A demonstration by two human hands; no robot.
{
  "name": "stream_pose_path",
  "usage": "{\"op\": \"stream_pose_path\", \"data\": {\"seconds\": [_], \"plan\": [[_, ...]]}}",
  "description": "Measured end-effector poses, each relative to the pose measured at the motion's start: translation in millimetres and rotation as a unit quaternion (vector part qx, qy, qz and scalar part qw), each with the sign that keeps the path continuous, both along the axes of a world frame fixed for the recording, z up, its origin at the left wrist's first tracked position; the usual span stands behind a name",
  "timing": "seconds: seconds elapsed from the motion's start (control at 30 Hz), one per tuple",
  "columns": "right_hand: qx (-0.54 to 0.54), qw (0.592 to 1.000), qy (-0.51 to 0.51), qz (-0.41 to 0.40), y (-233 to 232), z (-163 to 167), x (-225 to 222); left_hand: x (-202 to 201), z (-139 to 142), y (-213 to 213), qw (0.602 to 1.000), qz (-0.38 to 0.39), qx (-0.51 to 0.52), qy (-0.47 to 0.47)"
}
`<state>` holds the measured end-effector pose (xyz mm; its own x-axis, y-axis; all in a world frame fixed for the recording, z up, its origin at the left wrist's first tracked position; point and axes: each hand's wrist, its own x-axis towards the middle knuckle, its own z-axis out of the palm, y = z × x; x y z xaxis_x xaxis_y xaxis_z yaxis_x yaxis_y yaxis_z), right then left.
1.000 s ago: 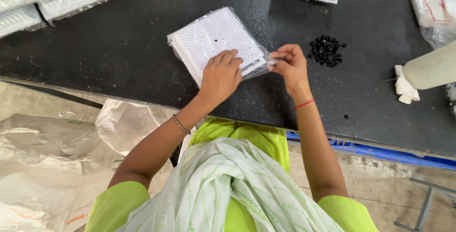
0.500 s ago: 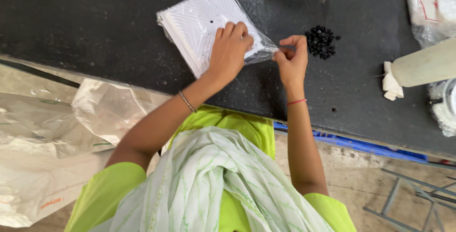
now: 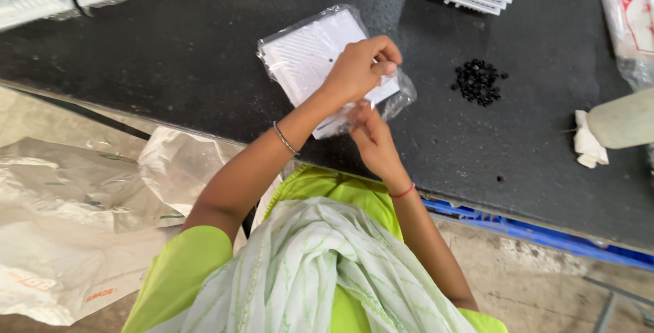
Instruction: The person places small black components one at a time into the holes of a white square plastic panel, then folds a clear plastic film around the panel and stacks it with finished panels. They repeat the process with another panel, pressing components into place by hand.
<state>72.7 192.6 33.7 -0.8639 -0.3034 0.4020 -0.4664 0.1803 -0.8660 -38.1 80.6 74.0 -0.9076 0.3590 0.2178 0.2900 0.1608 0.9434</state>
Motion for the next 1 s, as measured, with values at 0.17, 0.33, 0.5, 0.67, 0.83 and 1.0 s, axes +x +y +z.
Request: {"op": "stream_pose_path", "data": {"seconds": [0.17,0.33,0.5,0.67,0.83,1.0], "plan": [[-0.053,0.957,-0.238,0.155,12.2,-20.5,26.4,-30.4,-20.8,-33.1,0.990,0.041,0.004,0.134],[-0.002,0.969,-0.246,0.006,32.8,-40.7,35.4,-84.2,-55.9,-105.0,0.934,0.233,-0.098,0.253],[-0.181,0.944,-0.259,-0.097,40.0,-49.8,13.6,-99.6,-76.2,-137.2,0.923,0.299,-0.239,0.040],[-0.257,0.902,-0.339,-0.078,48.3,-65.3,-6.5,-85.3,-79.0,-142.6,0.938,0.254,-0.237,-0.019],[-0.269,0.900,-0.332,-0.083,63.4,-82.9,-19.5,-51.2,-90.3,-159.0,0.962,0.201,-0.176,-0.046],[-0.216,0.909,-0.331,-0.131,76.2,-79.1,-29.3,-11.4,-98.7,-167.1,0.971,0.145,-0.017,-0.188]]}}
